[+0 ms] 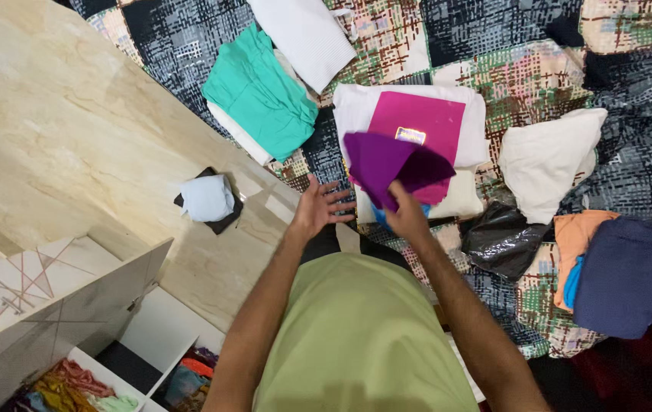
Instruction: The person retrieves folded clothes from a wardrobe and places them on a bed. They then fold various garments by hand, including shirts and pants, and stack them neatly on the bed.
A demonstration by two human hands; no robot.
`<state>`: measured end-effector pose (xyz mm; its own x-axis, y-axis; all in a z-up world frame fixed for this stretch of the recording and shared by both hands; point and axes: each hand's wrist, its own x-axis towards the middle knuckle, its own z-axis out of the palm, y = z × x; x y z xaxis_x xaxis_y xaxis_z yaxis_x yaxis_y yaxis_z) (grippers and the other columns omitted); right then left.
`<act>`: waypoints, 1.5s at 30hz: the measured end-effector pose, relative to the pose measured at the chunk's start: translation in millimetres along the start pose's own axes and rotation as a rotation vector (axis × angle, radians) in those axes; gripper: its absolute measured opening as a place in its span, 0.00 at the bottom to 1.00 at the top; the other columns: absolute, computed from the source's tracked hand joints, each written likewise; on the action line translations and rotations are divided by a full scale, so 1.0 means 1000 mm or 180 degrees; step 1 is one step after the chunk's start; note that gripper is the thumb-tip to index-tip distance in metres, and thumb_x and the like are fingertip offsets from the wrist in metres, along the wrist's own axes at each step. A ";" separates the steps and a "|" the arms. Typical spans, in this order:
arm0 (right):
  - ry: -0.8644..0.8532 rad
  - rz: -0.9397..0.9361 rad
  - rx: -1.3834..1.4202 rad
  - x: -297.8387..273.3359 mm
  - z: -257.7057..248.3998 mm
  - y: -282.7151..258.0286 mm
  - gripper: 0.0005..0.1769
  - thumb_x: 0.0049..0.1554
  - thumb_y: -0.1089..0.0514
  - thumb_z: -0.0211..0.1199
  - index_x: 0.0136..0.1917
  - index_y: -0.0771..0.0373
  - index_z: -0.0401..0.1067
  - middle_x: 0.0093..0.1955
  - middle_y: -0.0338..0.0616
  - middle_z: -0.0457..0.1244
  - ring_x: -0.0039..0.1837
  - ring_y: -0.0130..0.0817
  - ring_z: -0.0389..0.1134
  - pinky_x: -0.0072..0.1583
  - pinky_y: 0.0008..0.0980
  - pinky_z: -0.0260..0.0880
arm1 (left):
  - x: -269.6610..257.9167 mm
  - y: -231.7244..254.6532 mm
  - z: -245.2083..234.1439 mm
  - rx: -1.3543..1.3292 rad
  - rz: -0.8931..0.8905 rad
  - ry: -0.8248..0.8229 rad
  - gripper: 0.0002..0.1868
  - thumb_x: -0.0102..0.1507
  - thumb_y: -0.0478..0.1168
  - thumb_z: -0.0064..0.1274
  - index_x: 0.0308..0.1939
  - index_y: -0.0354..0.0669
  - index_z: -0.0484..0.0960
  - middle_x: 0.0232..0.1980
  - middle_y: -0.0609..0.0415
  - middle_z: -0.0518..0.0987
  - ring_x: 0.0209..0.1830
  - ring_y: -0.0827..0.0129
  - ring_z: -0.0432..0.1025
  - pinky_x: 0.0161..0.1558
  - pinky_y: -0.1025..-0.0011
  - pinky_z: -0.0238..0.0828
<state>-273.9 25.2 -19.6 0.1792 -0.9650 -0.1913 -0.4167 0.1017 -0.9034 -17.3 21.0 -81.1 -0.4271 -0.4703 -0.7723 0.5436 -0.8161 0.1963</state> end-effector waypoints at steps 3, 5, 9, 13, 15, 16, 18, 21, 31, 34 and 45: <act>-0.0575 -0.0209 -0.0478 -0.021 0.001 -0.020 0.29 0.42 0.76 0.59 0.58 0.65 0.69 0.61 0.57 0.67 0.64 0.55 0.69 0.63 0.43 0.68 | 0.017 0.015 0.022 -0.0222 -0.0375 0.0077 0.55 0.60 0.78 0.35 0.76 0.42 0.47 0.68 0.28 0.70 0.65 0.33 0.69 0.57 0.34 0.68; -0.0649 -0.0730 -0.0508 -0.026 -0.001 -0.028 0.29 0.39 0.77 0.57 0.55 0.64 0.69 0.66 0.57 0.66 0.66 0.58 0.67 0.64 0.47 0.65 | 0.023 0.007 0.028 0.0252 -0.0448 0.0046 0.56 0.60 0.76 0.43 0.77 0.39 0.50 0.66 0.29 0.72 0.66 0.35 0.69 0.58 0.34 0.67; -0.1019 -0.0534 -0.0453 -0.027 -0.007 -0.032 0.27 0.40 0.76 0.59 0.55 0.63 0.69 0.64 0.53 0.67 0.66 0.55 0.67 0.64 0.47 0.65 | 0.009 -0.007 0.043 0.1152 -0.0330 0.0083 0.55 0.56 0.71 0.53 0.76 0.37 0.61 0.61 0.38 0.73 0.60 0.37 0.71 0.53 0.32 0.72; -0.1331 -0.0532 -0.0680 -0.024 -0.005 -0.036 0.29 0.42 0.76 0.60 0.57 0.61 0.71 0.62 0.49 0.68 0.65 0.52 0.66 0.64 0.46 0.65 | 0.000 -0.010 0.070 0.2080 -0.0256 0.1355 0.55 0.57 0.63 0.59 0.75 0.46 0.44 0.67 0.38 0.69 0.63 0.41 0.69 0.52 0.30 0.71; -0.1498 -0.0574 -0.0914 -0.023 -0.002 -0.042 0.30 0.41 0.76 0.60 0.58 0.60 0.72 0.62 0.49 0.68 0.65 0.51 0.66 0.64 0.46 0.64 | 0.007 -0.016 0.070 0.3188 0.0708 0.1654 0.64 0.52 0.56 0.71 0.77 0.37 0.44 0.64 0.20 0.64 0.60 0.28 0.68 0.55 0.37 0.70; -0.1595 -0.0616 -0.1013 -0.022 0.001 -0.047 0.31 0.40 0.76 0.59 0.57 0.60 0.72 0.63 0.48 0.68 0.66 0.51 0.65 0.64 0.46 0.65 | 0.010 -0.017 0.067 0.3729 0.1221 0.1797 0.68 0.50 0.53 0.77 0.78 0.33 0.43 0.62 0.12 0.62 0.58 0.22 0.67 0.56 0.40 0.69; -0.1730 -0.0705 -0.1140 -0.022 0.009 -0.056 0.32 0.40 0.76 0.59 0.59 0.60 0.72 0.64 0.48 0.67 0.66 0.50 0.65 0.65 0.45 0.64 | 0.021 -0.010 0.064 0.4346 0.0924 0.1888 0.40 0.55 0.43 0.63 0.68 0.37 0.65 0.55 0.24 0.76 0.55 0.31 0.74 0.56 0.46 0.72; -0.2006 -0.0534 -0.1038 -0.021 0.013 -0.070 0.32 0.46 0.69 0.64 0.65 0.61 0.70 0.66 0.50 0.65 0.67 0.49 0.64 0.65 0.44 0.62 | 0.017 -0.002 0.058 0.4397 0.1161 0.1802 0.21 0.58 0.35 0.53 0.56 0.41 0.83 0.49 0.33 0.83 0.52 0.40 0.77 0.57 0.51 0.74; -0.0569 -0.0757 -0.1877 0.023 -0.013 -0.115 0.50 0.47 0.42 0.75 0.76 0.58 0.58 0.80 0.58 0.45 0.80 0.61 0.44 0.72 0.70 0.48 | -0.097 0.034 0.109 0.4443 0.2851 0.0904 0.20 0.52 0.22 0.50 0.46 0.37 0.86 0.66 0.45 0.78 0.57 0.48 0.78 0.57 0.60 0.76; -0.0739 -0.0576 -0.1270 0.031 -0.009 -0.109 0.55 0.48 0.42 0.76 0.80 0.58 0.52 0.83 0.58 0.42 0.82 0.60 0.41 0.75 0.68 0.45 | -0.123 0.051 0.131 0.3700 0.3677 0.0822 0.36 0.49 0.15 0.43 0.60 0.36 0.82 0.73 0.39 0.70 0.69 0.51 0.70 0.65 0.65 0.73; 0.0197 -0.0770 0.0147 0.066 -0.038 -0.113 0.64 0.46 0.51 0.82 0.81 0.66 0.42 0.78 0.57 0.49 0.75 0.47 0.57 0.73 0.50 0.64 | -0.146 0.086 0.113 0.1199 0.2955 -0.0533 0.28 0.60 0.15 0.48 0.64 0.31 0.76 0.54 0.41 0.84 0.53 0.64 0.80 0.57 0.70 0.78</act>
<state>-248.3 -58.8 84.7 0.2134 -0.9754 0.0552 -0.3268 -0.1245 -0.9368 9.9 -18.3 116.3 -0.0636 -0.9896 -0.1288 0.4613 -0.1436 0.8755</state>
